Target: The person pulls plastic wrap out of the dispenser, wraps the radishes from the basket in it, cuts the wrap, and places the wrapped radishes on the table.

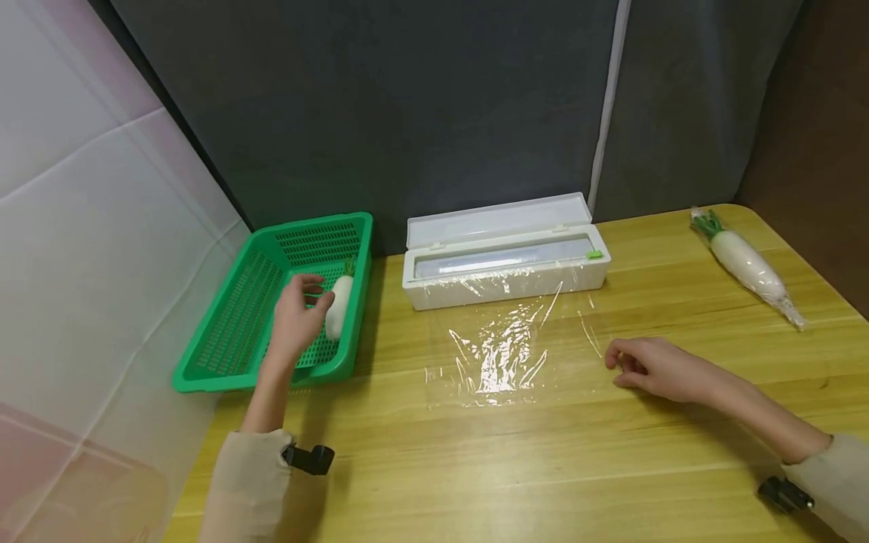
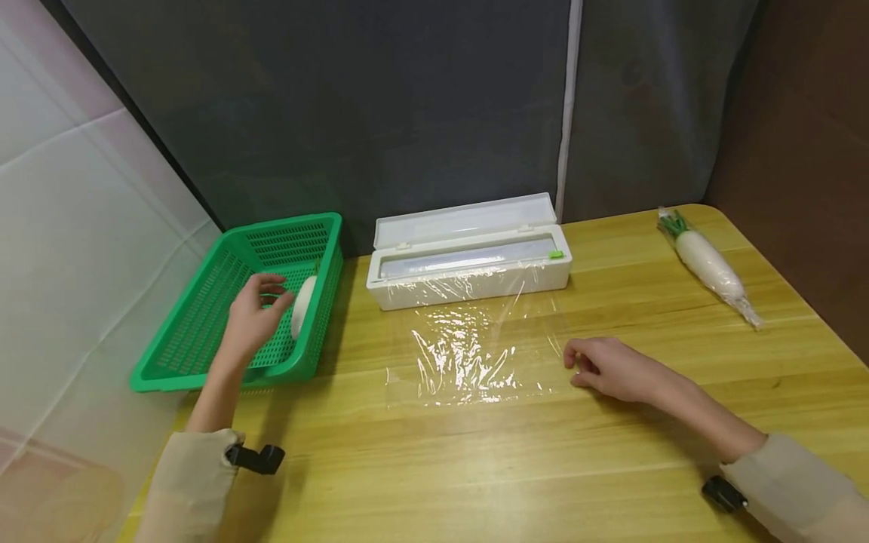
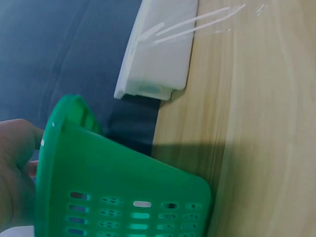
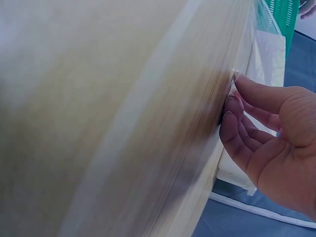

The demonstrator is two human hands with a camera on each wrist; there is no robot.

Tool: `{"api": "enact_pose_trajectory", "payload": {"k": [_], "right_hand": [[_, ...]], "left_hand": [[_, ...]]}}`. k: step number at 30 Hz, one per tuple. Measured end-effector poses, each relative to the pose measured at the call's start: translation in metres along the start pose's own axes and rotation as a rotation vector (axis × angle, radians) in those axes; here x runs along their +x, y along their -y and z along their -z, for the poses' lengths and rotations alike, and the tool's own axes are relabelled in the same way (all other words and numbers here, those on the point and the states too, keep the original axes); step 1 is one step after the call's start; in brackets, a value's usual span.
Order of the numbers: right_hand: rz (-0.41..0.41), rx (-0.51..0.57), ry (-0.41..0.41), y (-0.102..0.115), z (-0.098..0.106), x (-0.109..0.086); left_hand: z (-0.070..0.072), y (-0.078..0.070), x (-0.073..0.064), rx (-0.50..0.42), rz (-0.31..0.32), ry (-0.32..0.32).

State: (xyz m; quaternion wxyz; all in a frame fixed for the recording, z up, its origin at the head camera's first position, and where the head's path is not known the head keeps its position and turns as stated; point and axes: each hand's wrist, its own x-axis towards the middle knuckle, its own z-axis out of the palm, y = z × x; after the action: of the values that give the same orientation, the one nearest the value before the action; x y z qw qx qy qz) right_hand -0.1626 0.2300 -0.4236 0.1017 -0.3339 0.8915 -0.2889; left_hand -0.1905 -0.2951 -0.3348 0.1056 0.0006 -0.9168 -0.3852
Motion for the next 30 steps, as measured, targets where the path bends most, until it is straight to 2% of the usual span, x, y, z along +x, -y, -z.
{"api": "enact_pose_trajectory", "payload": {"k": [4,13,16,30], "right_hand": [[-0.004,-0.007,-0.002,0.001,0.0,0.0],[0.004,-0.011,-0.006,0.0,0.0,0.001],[0.002,-0.011,-0.005,-0.001,0.0,0.001],[-0.01,0.009,0.01,0.0,0.002,0.002]], "left_hand": [[0.0,0.006,0.011,0.001,0.058,0.042],[0.0,0.011,0.03,0.012,0.182,0.193],[0.0,0.013,0.034,0.016,0.203,0.24],[-0.002,0.019,0.053,0.062,0.328,0.385]]}}
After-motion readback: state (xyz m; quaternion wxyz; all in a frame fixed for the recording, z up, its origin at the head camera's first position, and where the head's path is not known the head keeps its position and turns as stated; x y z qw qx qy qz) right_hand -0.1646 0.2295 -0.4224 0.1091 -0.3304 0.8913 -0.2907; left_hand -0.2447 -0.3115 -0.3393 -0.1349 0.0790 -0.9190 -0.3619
